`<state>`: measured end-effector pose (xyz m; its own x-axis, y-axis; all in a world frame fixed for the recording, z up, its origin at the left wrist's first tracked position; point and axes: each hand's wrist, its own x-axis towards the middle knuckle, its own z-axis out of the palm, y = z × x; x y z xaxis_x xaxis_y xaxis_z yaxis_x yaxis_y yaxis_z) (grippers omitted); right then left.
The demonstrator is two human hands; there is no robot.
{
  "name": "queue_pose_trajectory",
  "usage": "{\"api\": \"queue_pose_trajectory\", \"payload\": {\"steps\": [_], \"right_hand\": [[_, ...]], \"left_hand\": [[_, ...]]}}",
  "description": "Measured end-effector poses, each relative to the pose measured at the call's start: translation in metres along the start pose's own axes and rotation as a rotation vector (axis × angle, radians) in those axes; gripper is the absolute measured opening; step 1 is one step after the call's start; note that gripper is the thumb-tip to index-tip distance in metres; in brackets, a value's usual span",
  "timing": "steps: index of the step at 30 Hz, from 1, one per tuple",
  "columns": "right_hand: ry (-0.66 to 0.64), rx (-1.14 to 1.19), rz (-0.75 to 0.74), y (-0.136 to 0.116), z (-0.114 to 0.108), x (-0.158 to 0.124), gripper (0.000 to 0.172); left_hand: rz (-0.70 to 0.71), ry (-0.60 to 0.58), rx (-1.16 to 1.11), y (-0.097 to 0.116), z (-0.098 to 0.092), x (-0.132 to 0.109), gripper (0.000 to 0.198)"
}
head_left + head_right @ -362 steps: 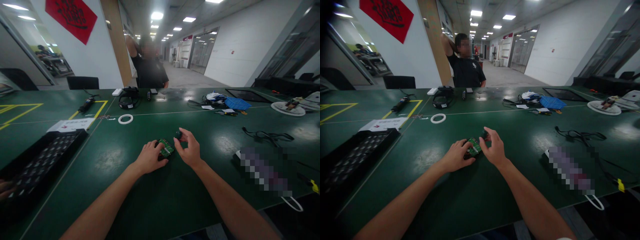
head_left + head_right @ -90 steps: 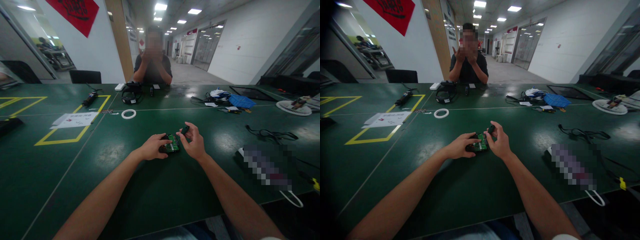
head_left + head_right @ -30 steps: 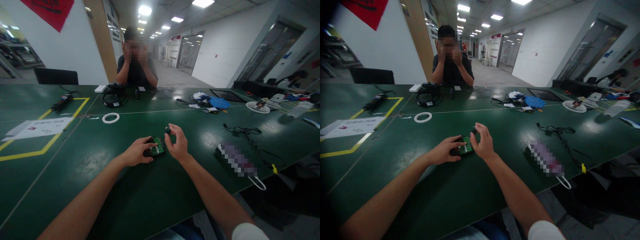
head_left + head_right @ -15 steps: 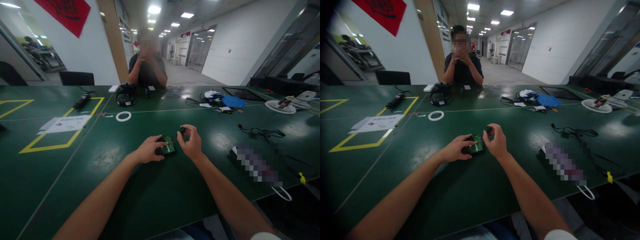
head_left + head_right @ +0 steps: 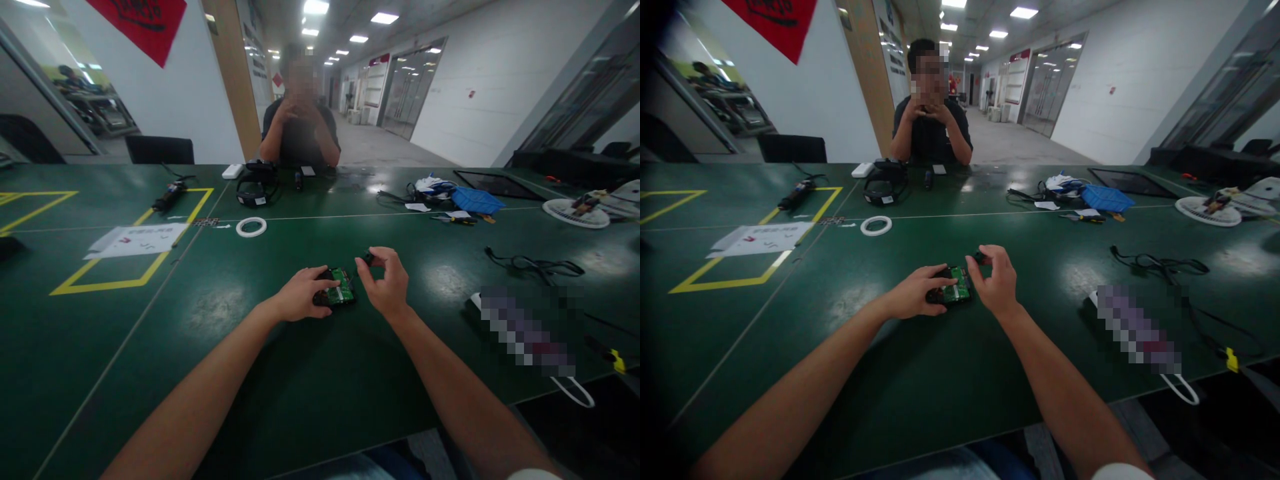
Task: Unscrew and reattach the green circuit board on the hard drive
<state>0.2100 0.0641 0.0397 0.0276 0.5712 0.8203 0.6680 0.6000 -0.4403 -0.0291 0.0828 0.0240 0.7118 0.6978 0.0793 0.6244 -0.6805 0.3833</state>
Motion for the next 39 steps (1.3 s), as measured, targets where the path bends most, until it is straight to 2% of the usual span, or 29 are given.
{"api": "queue_pose_trajectory", "payload": {"steps": [4,8,15,19,22,27,32,35,39], "right_hand": [[-0.01,0.034,-0.056,0.0005,-0.0007,0.0001,0.03],[0.017,0.091,-0.026,0.002,0.0011,-0.0019,0.035],[-0.045,-0.003,-0.127,-0.0022,-0.003,-0.0009,0.032],[-0.024,0.04,-0.094,-0.0021,-0.0025,-0.0001,0.036],[-0.007,-0.014,-0.072,-0.0014,-0.0037,-0.0003,0.033],[-0.051,-0.054,-0.125,-0.004,-0.0071,0.0016,0.029],[-0.003,0.077,-0.079,-0.0036,-0.0007,0.0003,0.032],[-0.023,0.135,-0.04,-0.001,0.0014,-0.0029,0.036],[-0.027,0.02,-0.086,-0.001,-0.0004,-0.0042,0.032]], "left_hand": [[0.0,-0.001,0.004,-0.0001,0.0007,-0.0001,0.074],[0.002,-0.009,0.009,-0.0007,0.0006,0.0004,0.075],[0.004,-0.004,0.009,-0.0007,-0.0001,-0.0004,0.074],[0.002,-0.007,0.014,-0.0007,0.0001,-0.0008,0.073],[0.0,-0.007,0.014,-0.0012,0.0007,-0.001,0.074],[-0.008,0.003,0.014,-0.0011,0.0013,-0.0004,0.075],[-0.003,-0.003,0.017,0.0003,-0.0002,0.0006,0.074],[-0.006,-0.001,0.021,0.0012,-0.001,0.0007,0.073],[-0.01,-0.007,0.008,0.0023,-0.0018,0.0001,0.073]]}}
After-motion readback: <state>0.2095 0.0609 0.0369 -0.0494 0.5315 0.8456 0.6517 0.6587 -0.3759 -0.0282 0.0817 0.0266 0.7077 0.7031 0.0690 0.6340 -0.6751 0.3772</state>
